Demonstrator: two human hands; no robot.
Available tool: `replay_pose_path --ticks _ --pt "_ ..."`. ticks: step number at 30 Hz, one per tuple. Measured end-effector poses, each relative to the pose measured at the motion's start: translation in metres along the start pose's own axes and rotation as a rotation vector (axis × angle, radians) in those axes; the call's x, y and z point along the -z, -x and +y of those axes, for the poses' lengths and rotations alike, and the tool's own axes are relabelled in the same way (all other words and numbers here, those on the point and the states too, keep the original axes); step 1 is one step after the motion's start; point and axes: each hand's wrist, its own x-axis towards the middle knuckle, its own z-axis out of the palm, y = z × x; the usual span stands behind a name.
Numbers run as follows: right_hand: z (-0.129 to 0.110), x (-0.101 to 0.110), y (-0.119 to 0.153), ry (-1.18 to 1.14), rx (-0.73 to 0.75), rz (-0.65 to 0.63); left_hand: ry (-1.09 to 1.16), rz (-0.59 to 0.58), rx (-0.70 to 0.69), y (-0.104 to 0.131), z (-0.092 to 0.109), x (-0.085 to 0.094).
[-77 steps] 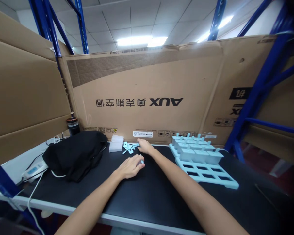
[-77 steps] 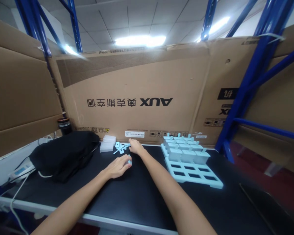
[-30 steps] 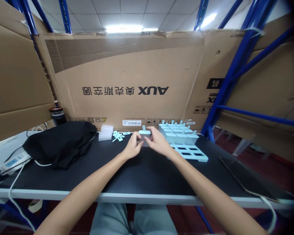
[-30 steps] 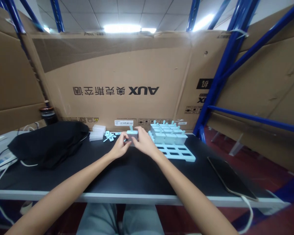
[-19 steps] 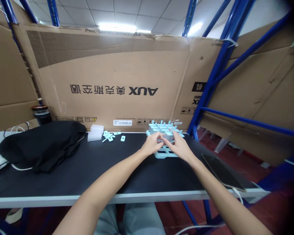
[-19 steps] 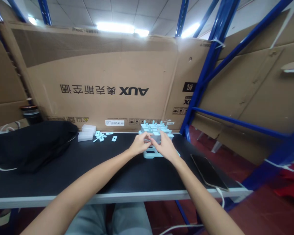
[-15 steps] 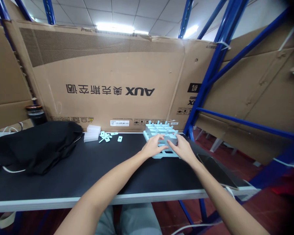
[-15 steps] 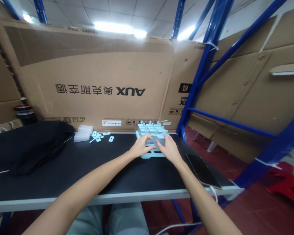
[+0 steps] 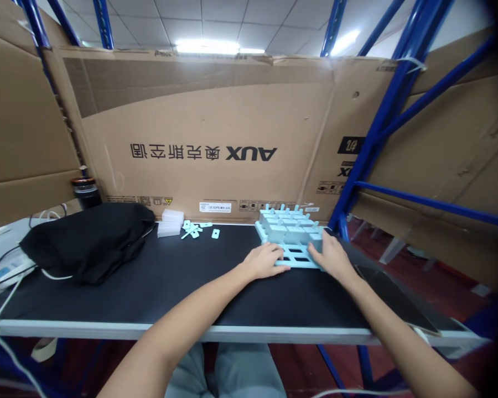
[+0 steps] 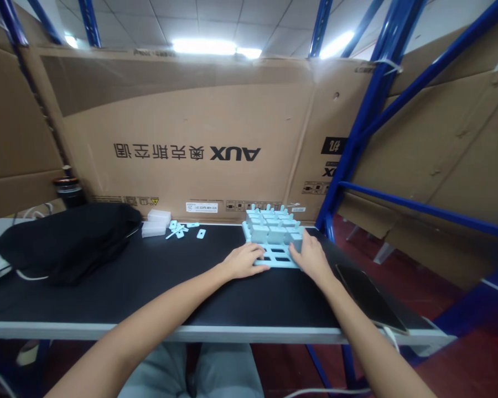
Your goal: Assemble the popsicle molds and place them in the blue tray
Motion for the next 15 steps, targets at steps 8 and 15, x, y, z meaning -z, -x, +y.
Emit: replay_pose_path --ticks 8,15 --pt "-0.022 0.036 0.007 0.069 -0.127 0.311 -0.145 0.338 0.160 0.065 -0.046 0.101" --pt "-0.171 0.009 -0.024 -0.263 0.464 -0.053 -0.528 0.461 0.877 0.179 -0.159 0.193"
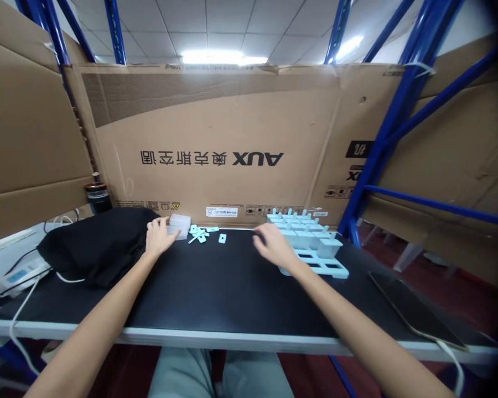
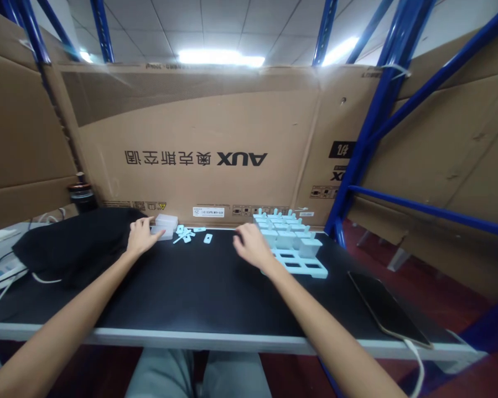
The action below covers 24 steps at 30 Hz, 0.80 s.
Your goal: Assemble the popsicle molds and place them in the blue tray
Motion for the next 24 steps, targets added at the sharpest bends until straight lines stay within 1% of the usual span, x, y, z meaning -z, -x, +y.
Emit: replay_pose_path --ticks 1,2,4,6,8,10,12,14,16,18,20,22,24 --pt "-0.015 -0.020 -0.016 -0.032 0.060 -0.098 -0.019 -0.066 0.027 -0.001 -0.011 -0.002" --pt "-0.028 -0.040 -0.030 -0.052 0.089 -0.186 -0.026 -0.122 0.045 -0.001 -0.018 -0.004" --pt "-0.046 -0.075 -0.054 -0.053 0.042 -0.332 -0.013 -0.210 0.043 0.001 -0.023 -0.010" --pt "-0.052 -0.099 -0.069 -0.033 -0.037 -0.401 0.021 -0.239 0.019 0.001 -0.024 -0.015" --pt "-0.050 -0.110 -0.075 -0.017 -0.094 -0.401 0.071 -0.228 -0.019 0.001 -0.025 -0.018" --pt "-0.044 -0.112 -0.074 -0.012 -0.125 -0.372 0.144 -0.182 -0.062 -0.001 -0.027 -0.018" --pt "-0.037 -0.109 -0.069 -0.013 -0.155 -0.350 0.256 -0.084 -0.098 -0.001 -0.027 -0.018" --pt "-0.029 -0.103 -0.062 -0.020 -0.178 -0.327 0.414 0.016 -0.127 -0.001 -0.022 -0.017" --pt "-0.023 -0.097 -0.055 -0.042 -0.188 -0.295 0.577 0.058 -0.164 0.002 -0.011 -0.015" --pt "-0.018 -0.091 -0.049 -0.070 -0.180 -0.267 0.703 0.037 -0.213 0.007 0.003 -0.014" --pt "-0.014 -0.083 -0.045 -0.129 -0.156 -0.230 0.777 -0.019 -0.263 0.013 0.019 -0.012" --pt "-0.014 -0.074 -0.042 -0.256 -0.147 -0.160 0.813 -0.098 -0.296 0.021 0.035 -0.012" --pt "-0.016 -0.062 -0.040 -0.437 -0.182 -0.065 0.859 -0.198 -0.323 0.028 0.049 -0.012"
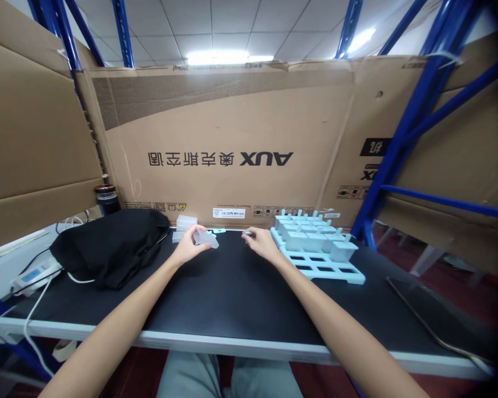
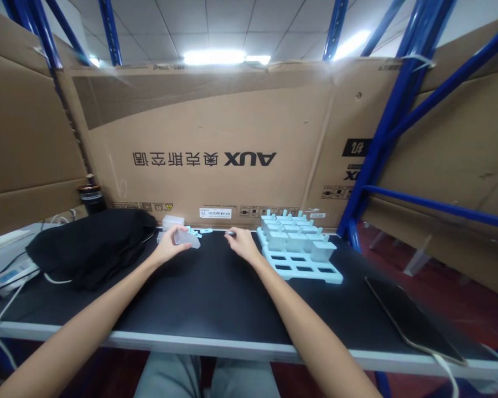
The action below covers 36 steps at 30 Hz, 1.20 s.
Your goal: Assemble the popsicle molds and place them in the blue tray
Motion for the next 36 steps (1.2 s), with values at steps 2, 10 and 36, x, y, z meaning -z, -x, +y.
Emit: replay_pose_path --ticks 2,10,36 --pt "-0.010 0.008 0.003 -0.217 -0.034 0.043 0.105 -0.095 0.013 0.002 0.007 -0.011" --pt "-0.047 0.009 0.006 -0.877 0.025 -0.197 0.123 -0.233 -0.037 0.003 0.008 -0.038" --pt "-0.066 -0.030 0.016 -0.951 -0.072 -0.230 0.072 -0.331 -0.198 0.012 0.013 -0.041"
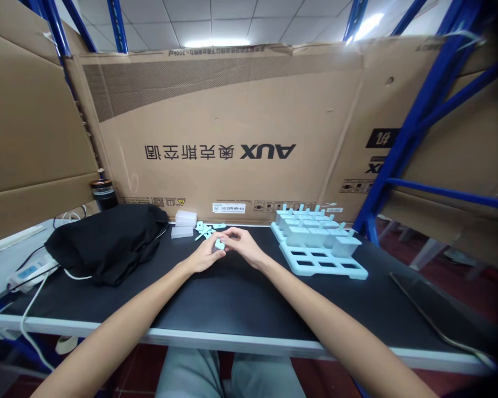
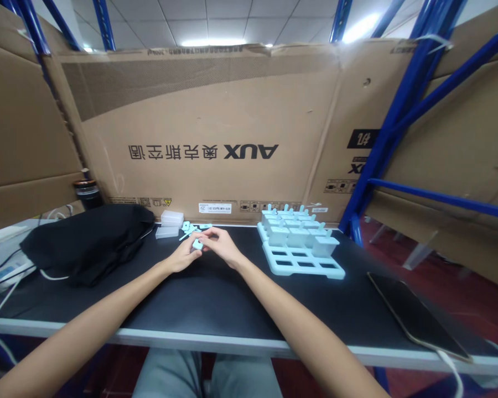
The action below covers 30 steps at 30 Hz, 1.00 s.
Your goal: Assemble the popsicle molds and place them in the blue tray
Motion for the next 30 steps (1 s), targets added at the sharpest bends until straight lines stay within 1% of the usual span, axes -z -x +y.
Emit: replay_pose_path --ticks 2,4,10,12,14,16,18,19,20,22,24,25,27,30 --pt "0.006 -0.004 0.003 0.000 0.013 0.045 -0.021 0.019 0.011 0.000 0.002 0.001" --pt "0.013 -0.009 0.006 0.055 0.038 0.110 -0.037 0.029 0.018 0.001 0.004 0.003" --pt "0.032 -0.028 0.015 0.244 0.088 0.306 -0.070 0.002 0.055 0.002 0.007 0.007" --pt "0.035 -0.030 0.018 0.265 0.080 0.331 -0.070 -0.006 0.060 0.001 0.007 0.007" --pt "0.039 -0.027 0.015 0.247 0.063 0.287 -0.064 0.006 0.065 0.000 0.006 0.009" --pt "0.043 -0.018 0.003 0.259 0.048 0.244 -0.061 0.051 0.084 0.000 0.004 0.011" --pt "0.049 -0.005 -0.019 0.411 0.068 0.246 -0.063 0.087 0.129 0.002 0.002 0.015" --pt "0.051 0.002 -0.032 0.541 0.093 0.246 -0.062 0.093 0.155 0.002 0.001 0.016" --pt "0.054 0.008 -0.046 0.687 0.124 0.219 -0.060 0.094 0.181 0.003 0.000 0.018" --pt "0.057 0.017 -0.075 0.971 0.156 0.072 -0.056 0.097 0.223 0.005 -0.002 0.021" --pt "0.060 0.022 -0.100 1.148 0.144 -0.104 -0.065 0.113 0.232 0.006 -0.002 0.022" --pt "0.060 0.023 -0.111 1.193 0.129 -0.175 -0.073 0.120 0.219 0.006 -0.003 0.023" --pt "0.062 0.025 -0.127 1.222 0.093 -0.270 -0.087 0.125 0.170 0.005 -0.003 0.023" --pt "0.063 0.028 -0.142 1.234 0.041 -0.345 -0.090 0.096 0.113 0.003 -0.004 0.022"
